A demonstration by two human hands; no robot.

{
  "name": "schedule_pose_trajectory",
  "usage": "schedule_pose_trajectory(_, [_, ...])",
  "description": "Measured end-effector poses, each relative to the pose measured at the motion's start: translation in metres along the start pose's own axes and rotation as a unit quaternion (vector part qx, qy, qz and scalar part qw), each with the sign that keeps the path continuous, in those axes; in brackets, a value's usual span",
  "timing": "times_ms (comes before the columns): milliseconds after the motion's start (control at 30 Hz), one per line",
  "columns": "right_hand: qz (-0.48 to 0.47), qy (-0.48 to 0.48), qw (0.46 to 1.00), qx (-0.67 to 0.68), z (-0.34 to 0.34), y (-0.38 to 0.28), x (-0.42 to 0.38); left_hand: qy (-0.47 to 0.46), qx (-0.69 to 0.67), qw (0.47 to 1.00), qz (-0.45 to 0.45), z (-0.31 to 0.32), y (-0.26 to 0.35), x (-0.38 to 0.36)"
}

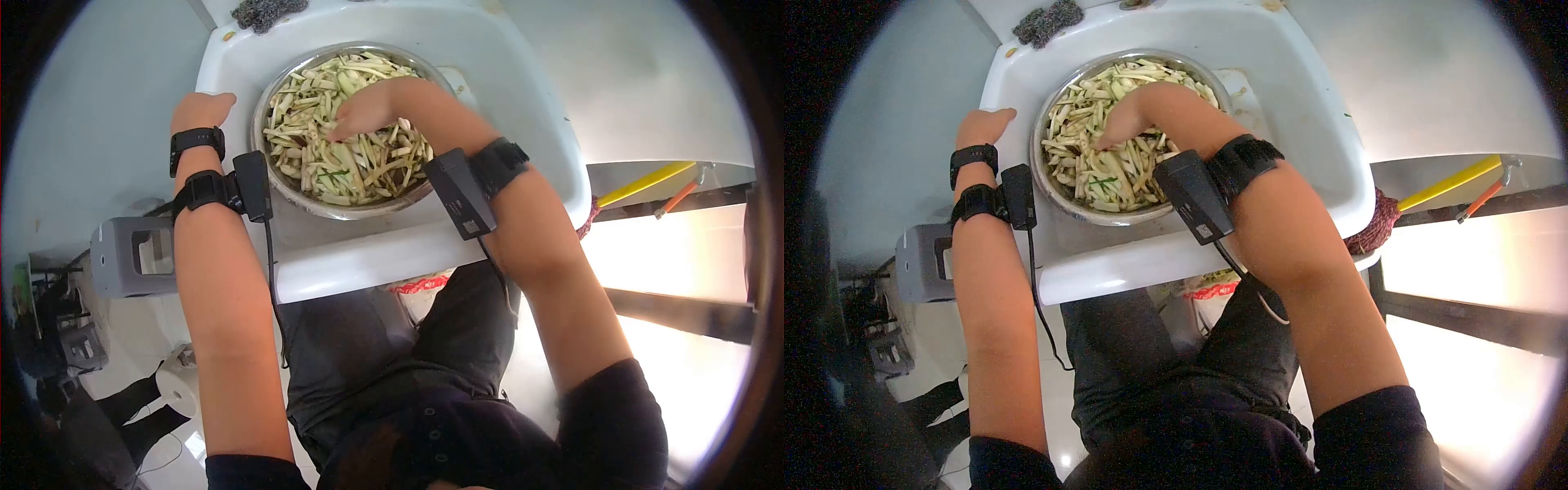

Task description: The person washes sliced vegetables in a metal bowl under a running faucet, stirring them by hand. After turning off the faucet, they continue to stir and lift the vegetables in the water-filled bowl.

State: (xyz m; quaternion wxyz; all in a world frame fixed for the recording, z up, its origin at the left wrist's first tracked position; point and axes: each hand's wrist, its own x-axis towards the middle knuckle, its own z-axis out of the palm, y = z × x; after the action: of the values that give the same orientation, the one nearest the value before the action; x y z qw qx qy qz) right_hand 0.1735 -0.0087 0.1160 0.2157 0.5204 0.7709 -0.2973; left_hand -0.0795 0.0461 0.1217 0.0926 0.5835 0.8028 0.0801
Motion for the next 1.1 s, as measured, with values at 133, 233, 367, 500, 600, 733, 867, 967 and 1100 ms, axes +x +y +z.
schedule_pose_trajectory(133, [-0.017, -0.047, 0.997, 0.056, -0.004, 0.005, -0.005, 0.008, 0.003, 1.000, -0.010, 0.001, 0.000, 0.000])
schedule_pose_trajectory(233, [0.039, 0.006, 0.999, 0.016, 0.013, 0.027, 0.031, 0.002, -0.006, 1.000, 0.002, 0.001, -0.003, 0.002])
schedule_pose_trajectory(367, [-0.012, -0.011, 0.999, -0.036, 0.018, 0.009, 0.027, -0.009, -0.011, 1.000, 0.018, 0.002, -0.004, 0.004])
schedule_pose_trajectory(500, [-0.037, -0.015, 0.998, 0.049, 0.014, 0.008, 0.018, 0.007, -0.001, 1.000, -0.011, 0.002, -0.001, -0.001])
schedule_pose_trajectory(600, [0.048, 0.082, 0.995, 0.043, 0.034, 0.015, 0.036, 0.002, -0.006, 1.000, -0.008, 0.003, -0.002, 0.001])
schedule_pose_trajectory(733, [-0.022, -0.007, 0.998, 0.055, 0.020, 0.011, 0.023, 0.018, -0.010, 1.000, 0.001, 0.002, -0.001, 0.000])
schedule_pose_trajectory(867, [-0.006, 0.056, 0.996, 0.062, 0.029, 0.023, 0.032, 0.018, -0.020, 1.000, -0.009, 0.007, -0.003, 0.003])
schedule_pose_trajectory(967, [0.060, 0.066, 0.994, 0.062, 0.042, 0.020, 0.045, 0.031, -0.031, 0.999, 0.002, 0.005, -0.001, -0.004])
schedule_pose_trajectory(1100, [-0.034, -0.042, 0.994, 0.091, 0.011, 0.009, 0.010, 0.052, -0.064, 0.997, -0.007, 0.005, -0.002, -0.007])
